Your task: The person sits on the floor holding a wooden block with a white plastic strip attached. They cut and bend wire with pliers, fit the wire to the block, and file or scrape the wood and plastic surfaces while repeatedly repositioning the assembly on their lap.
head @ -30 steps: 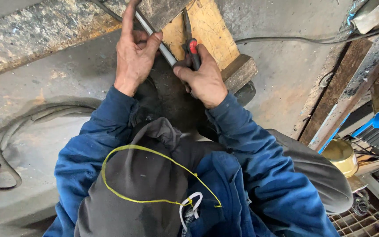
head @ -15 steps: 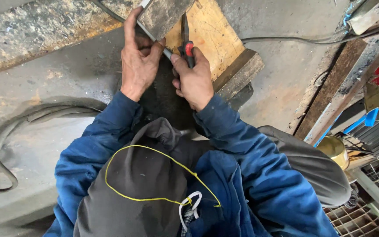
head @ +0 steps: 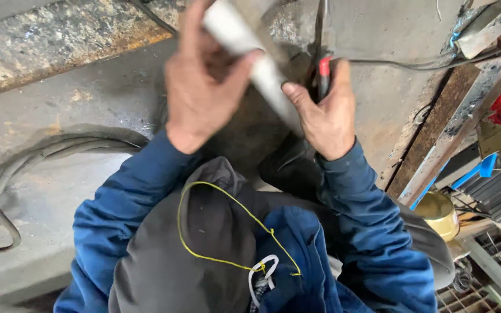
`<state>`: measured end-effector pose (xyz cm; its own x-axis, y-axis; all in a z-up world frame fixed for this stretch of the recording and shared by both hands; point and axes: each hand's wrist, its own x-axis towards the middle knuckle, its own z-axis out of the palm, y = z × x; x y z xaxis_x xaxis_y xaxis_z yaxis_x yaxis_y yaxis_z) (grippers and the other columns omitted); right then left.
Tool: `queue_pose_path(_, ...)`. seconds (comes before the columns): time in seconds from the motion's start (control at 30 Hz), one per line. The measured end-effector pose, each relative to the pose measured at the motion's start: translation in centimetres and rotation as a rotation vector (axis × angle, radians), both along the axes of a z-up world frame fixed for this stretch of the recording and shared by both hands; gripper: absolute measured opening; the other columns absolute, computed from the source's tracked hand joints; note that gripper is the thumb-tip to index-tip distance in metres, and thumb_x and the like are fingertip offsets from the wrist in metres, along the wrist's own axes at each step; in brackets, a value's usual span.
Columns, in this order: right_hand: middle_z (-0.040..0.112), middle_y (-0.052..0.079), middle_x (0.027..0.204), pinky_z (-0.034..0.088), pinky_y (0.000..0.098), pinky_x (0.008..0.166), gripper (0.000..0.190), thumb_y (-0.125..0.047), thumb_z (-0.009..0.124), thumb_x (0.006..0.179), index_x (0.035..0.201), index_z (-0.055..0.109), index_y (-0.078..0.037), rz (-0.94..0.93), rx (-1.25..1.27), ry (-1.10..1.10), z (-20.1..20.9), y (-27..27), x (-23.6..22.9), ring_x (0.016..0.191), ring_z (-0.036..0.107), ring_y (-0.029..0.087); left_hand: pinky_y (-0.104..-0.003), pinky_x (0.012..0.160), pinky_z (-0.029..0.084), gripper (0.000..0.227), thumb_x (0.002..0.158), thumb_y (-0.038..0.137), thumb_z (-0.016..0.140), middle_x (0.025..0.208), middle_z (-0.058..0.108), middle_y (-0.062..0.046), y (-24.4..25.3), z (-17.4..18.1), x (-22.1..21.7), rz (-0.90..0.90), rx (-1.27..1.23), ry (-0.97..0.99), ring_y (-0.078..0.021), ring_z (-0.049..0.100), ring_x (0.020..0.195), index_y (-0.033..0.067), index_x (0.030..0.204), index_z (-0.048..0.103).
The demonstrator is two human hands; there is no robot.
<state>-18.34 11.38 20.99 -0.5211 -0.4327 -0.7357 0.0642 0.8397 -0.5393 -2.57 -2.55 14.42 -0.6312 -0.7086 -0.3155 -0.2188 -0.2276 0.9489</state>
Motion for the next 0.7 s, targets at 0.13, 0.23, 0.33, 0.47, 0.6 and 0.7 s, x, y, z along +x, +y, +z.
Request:
queue_pose_path(0.13, 0.054, 0.021, 0.095, 0.046, 0.0452, 0.075, 0.056, -0.024, 0.092, 0.091, 0.103, 0.044, 0.003, 0.439, -0.123, 0.736, -0.9, -0.9, -2.7, 0.084, 0.052, 0.035, -0.033, 0.106, 0.060, 0.074, 0.115, 0.015, 0.073, 0.129, 0.065, -0.006, 2.7, -3.6, -2.9, -0.115, -0.202, 0.281, -0.0165, 0.067, 0.112, 0.0214, 0.165, 0.019)
queue_pose_path(0.23, 0.050, 0.021, 0.100, 0.047, 0.0462, 0.083, 0.051, -0.026, 0.088, 0.104, 0.105, 0.045, 0.002, 0.415, -0.151, 0.828, -3.5, 0.3, -7.1, 0.090, 0.052, 0.035, -0.037, 0.112, 0.060, 0.071, 0.115, 0.020, 0.077, 0.139, 0.059, -0.007, 4.5, -5.7, -4.3, -0.053, -0.017, 0.283, -0.0211, 0.066, 0.129, 0.0172, 0.163, 0.025)
queue_pose_path(0.33, 0.055, 0.019, 0.105, 0.047, 0.0444, 0.086, 0.031, -0.022, 0.066, 0.109, 0.118, 0.051, 0.003, 0.554, -0.316, 0.925, -3.6, 0.0, -9.3, 0.095, 0.055, 0.035, -0.039, 0.103, 0.063, 0.075, 0.105, 0.019, 0.077, 0.147, 0.045, -0.013, 5.1, -6.2, -4.5, 0.032, 0.056, 0.079, -0.0281, 0.061, 0.127, 0.0123, 0.164, 0.030)
queue_pose_path(0.47, 0.065, 0.016, 0.108, 0.051, 0.0469, 0.087, 0.044, -0.038, 0.062, 0.112, 0.123, 0.054, 0.003, 0.483, -0.462, 0.651, -5.8, 1.4, -10.0, 0.100, 0.065, 0.033, -0.038, 0.091, 0.062, 0.081, 0.098, 0.033, 0.078, 0.145, 0.040, -0.015, 5.1, -7.8, -4.8, 0.169, 0.134, -0.056, -0.0296, 0.060, 0.127, 0.0067, 0.157, 0.029)
queue_pose_path(0.6, 0.062, 0.012, 0.092, 0.050, 0.0404, 0.075, 0.049, -0.046, 0.061, 0.110, 0.108, 0.058, 0.003, 0.080, -0.181, 0.651, -10.8, 5.2, -4.8, 0.084, 0.056, 0.020, -0.047, 0.113, 0.052, 0.085, 0.104, 0.044, 0.077, 0.147, 0.050, -0.023, 4.1, -7.4, -2.9, 0.119, -0.060, -0.081, -0.0384, 0.058, 0.138, 0.0013, 0.158, 0.027)
queue_pose_path(0.7, 0.068, 0.010, 0.094, 0.052, 0.0380, 0.078, 0.047, -0.045, 0.060, 0.108, 0.108, 0.061, 0.003, -0.050, -0.201, 0.538, -14.5, 9.0, -1.8, 0.086, 0.060, 0.016, -0.044, 0.111, 0.052, 0.086, 0.099, 0.051, 0.071, 0.146, 0.061, -0.024, 3.7, -6.6, -1.8, -0.062, 0.195, -0.123, -0.0364, 0.064, 0.135, 0.0012, 0.158, 0.032)
